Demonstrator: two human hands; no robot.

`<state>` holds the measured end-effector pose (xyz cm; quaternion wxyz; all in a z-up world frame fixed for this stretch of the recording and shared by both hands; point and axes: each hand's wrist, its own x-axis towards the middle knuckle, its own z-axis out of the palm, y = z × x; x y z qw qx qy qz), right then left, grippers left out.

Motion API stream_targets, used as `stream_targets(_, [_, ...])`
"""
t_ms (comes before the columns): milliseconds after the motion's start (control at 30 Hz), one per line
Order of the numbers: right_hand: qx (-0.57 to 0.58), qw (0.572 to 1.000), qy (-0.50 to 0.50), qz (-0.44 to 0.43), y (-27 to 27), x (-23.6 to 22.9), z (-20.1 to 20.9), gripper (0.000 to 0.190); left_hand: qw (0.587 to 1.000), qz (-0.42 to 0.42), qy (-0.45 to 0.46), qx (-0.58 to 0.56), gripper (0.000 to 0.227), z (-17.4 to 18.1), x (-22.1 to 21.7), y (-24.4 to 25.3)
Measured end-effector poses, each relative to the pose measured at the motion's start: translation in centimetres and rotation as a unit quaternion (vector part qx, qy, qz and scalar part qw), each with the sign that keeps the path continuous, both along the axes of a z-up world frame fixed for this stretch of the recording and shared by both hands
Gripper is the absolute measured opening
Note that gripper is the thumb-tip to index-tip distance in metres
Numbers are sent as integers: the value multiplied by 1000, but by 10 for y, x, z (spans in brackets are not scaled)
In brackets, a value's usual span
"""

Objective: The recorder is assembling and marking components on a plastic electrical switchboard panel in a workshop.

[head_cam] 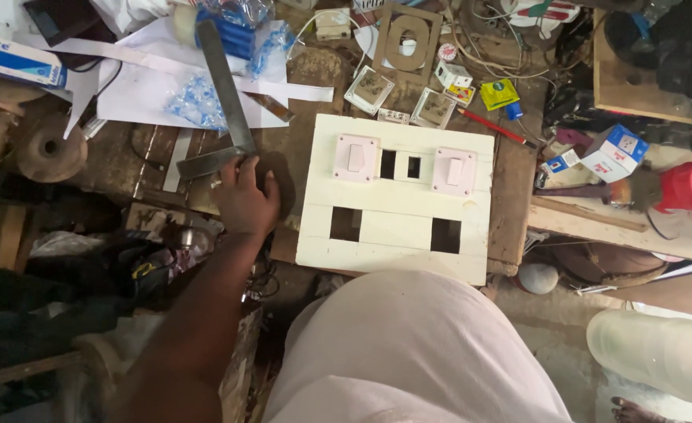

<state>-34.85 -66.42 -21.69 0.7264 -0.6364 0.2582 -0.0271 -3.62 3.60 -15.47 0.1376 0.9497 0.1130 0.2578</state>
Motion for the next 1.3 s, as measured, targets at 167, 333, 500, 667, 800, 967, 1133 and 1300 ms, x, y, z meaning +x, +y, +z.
stream_targets(167, [27,1000,8,0,-27,46,-47,34,1000,1,-8,1,39,9,-1,-4])
stream_targets(333, [56,998,10,-12,-30,-5,-83,33,998,-39,-32,-28,41,17,3,-8])
stream_targets(500, [86,996,13,-21,-12,38,-97,32,971,-219,-14,-100,59,71,36,-34])
stream_targets(667, [108,994,13,-25,-6,150,-40,31,935,-268,228,-39,103,104,70,-58])
stream_targets(800, [1,1000,4,20,65,211,61,30,902,-281,289,-153,100,80,79,-47])
stream_targets(967, [-137,984,30,110,108,255,91,29,898,-295,282,-162,100,84,78,-44])
stream_targets(1133, [-453,863,-96,200,149,297,107,24,898,-302,267,-178,106,76,77,-39])
stream_targets(1300, [-417,888,35,191,156,342,87,24,893,-341,213,-202,106,43,80,-28])
